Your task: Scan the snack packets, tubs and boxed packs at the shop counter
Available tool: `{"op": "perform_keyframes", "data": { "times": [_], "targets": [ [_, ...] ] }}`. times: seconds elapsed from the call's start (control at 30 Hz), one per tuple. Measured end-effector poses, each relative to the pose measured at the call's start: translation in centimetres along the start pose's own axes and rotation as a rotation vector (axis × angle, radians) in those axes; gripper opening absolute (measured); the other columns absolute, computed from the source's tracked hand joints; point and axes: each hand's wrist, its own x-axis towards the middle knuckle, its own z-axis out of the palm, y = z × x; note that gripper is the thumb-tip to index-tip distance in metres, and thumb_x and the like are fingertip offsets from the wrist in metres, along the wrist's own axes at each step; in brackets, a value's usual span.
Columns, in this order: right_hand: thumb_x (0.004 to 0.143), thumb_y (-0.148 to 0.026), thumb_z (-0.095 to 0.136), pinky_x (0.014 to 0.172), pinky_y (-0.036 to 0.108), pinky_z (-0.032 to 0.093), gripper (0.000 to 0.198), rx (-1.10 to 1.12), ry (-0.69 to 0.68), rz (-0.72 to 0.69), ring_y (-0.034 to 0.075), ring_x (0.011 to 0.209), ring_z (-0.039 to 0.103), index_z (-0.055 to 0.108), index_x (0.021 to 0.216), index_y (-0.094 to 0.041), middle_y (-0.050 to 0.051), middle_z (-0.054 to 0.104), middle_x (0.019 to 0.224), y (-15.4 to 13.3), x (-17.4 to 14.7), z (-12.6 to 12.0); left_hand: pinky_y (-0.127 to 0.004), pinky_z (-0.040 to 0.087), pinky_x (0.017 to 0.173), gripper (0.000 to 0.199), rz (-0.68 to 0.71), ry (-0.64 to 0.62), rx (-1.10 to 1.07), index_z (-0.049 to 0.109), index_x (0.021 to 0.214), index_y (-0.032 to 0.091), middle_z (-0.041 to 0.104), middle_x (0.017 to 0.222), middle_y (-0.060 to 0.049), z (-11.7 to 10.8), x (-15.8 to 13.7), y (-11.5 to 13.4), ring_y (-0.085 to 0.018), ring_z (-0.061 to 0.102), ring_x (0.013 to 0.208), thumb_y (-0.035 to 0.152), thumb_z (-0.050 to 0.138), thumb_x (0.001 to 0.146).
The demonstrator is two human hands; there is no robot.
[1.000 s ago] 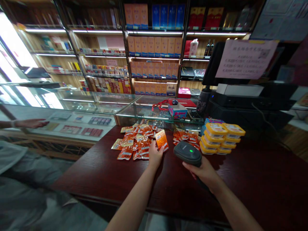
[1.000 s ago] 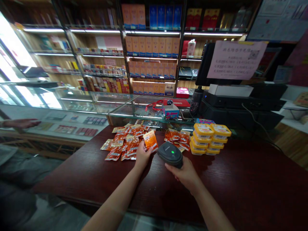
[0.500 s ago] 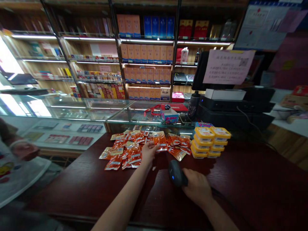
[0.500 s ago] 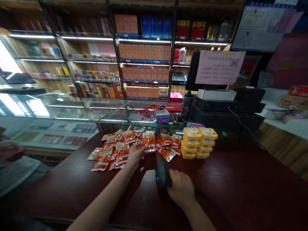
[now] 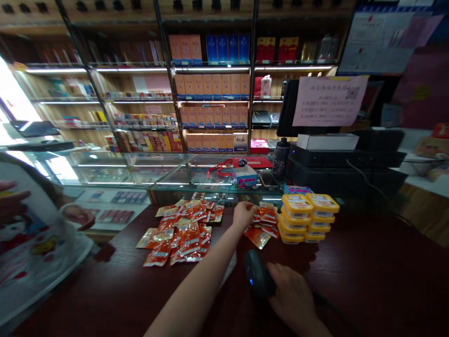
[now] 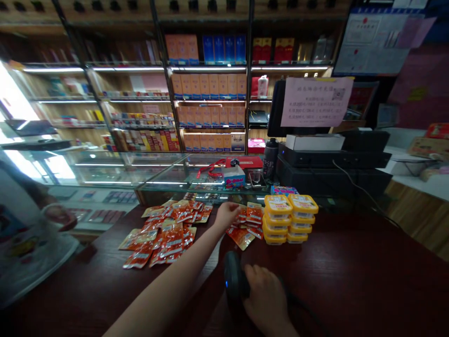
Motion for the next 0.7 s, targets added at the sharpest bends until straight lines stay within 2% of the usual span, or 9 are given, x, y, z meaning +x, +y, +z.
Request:
{"op": "perform_keyframes", "data": {
  "times": [0.1,0.17,0.23,0.3,0.4,0.5,0.7],
  "targets": [
    [0.072,-0.011,0.047,0.079,0.031,0.035,0.037,0.002,-0.006,-0.018,0.021,0.092,0.058,0.061,0.104,-0.022,0.005,0.066,0.098,0.3,-0.1,0.3,-0.033,0.049,0.076,0.016,0.054,0.103,0.102,0.072,0.084,0.015,0.071,0.083,-0.009,-2.0,0.2,-0.6,-0.020,0.065,0.078,0.019,0.062,0.072],
    [0.073,-0.010,0.047,0.080,0.031,0.035,0.037,-0.005,-0.002,-0.027,0.020,0.093,0.058,0.061,0.105,-0.023,0.005,0.066,0.099,0.5,-0.1,0.6,-0.035,0.048,0.081,0.017,0.079,0.169,0.226,0.071,0.086,0.016,0.070,0.084,-0.009,-4.2,0.2,-1.0,-0.022,0.064,0.082,0.018,0.061,0.072],
    [0.074,-0.011,0.047,0.081,0.030,0.035,0.037,-0.018,0.011,-0.029,0.020,0.093,0.058,0.060,0.107,-0.023,0.005,0.067,0.100,0.7,-0.1,0.8,-0.037,0.045,0.087,0.018,0.077,0.246,0.438,0.070,0.089,0.018,0.069,0.089,-0.010,-7.0,-0.1,-1.2,-0.025,0.062,0.090,0.020,0.060,0.073],
    [0.075,-0.011,0.047,0.081,0.029,0.036,0.037,-0.031,0.023,-0.031,0.020,0.093,0.059,0.061,0.107,-0.024,0.004,0.067,0.099,0.8,-0.2,1.0,-0.040,0.041,0.092,0.022,0.027,0.342,0.702,0.068,0.094,0.018,0.065,0.101,-0.013,-9.9,-0.6,-1.4,-0.029,0.057,0.103,0.024,0.058,0.076],
    [0.071,-0.010,0.049,0.080,0.029,0.038,0.040,-0.041,0.029,-0.038,0.020,0.092,0.060,0.061,0.106,-0.024,0.004,0.067,0.098,0.8,-0.2,0.9,-0.046,0.037,0.094,0.033,-0.177,0.479,0.955,0.061,0.105,0.013,0.057,0.114,-0.021,-13.3,-1.3,-2.0,-0.036,0.049,0.114,0.028,0.058,0.076],
    [0.071,-0.011,0.048,0.080,0.029,0.039,0.040,-0.026,0.029,-0.049,0.020,0.092,0.061,0.062,0.106,-0.023,0.004,0.067,0.097,0.8,-0.3,0.7,-0.048,0.037,0.093,0.049,-0.349,0.462,1.005,0.055,0.112,0.009,0.054,0.119,-0.026,-15.0,-1.8,-2.9,-0.040,0.047,0.116,0.037,0.064,0.072],
    [0.070,-0.010,0.050,0.081,0.030,0.039,0.041,-0.048,0.024,-0.048,0.021,0.091,0.061,0.060,0.108,-0.023,0.004,0.067,0.099,0.8,-0.3,0.8,-0.043,0.042,0.087,0.062,-0.430,0.482,0.922,0.052,0.113,0.009,0.058,0.112,-0.025,-15.9,-1.8,-3.3,-0.039,0.053,0.111,0.038,0.074,0.062]
  ]
}}
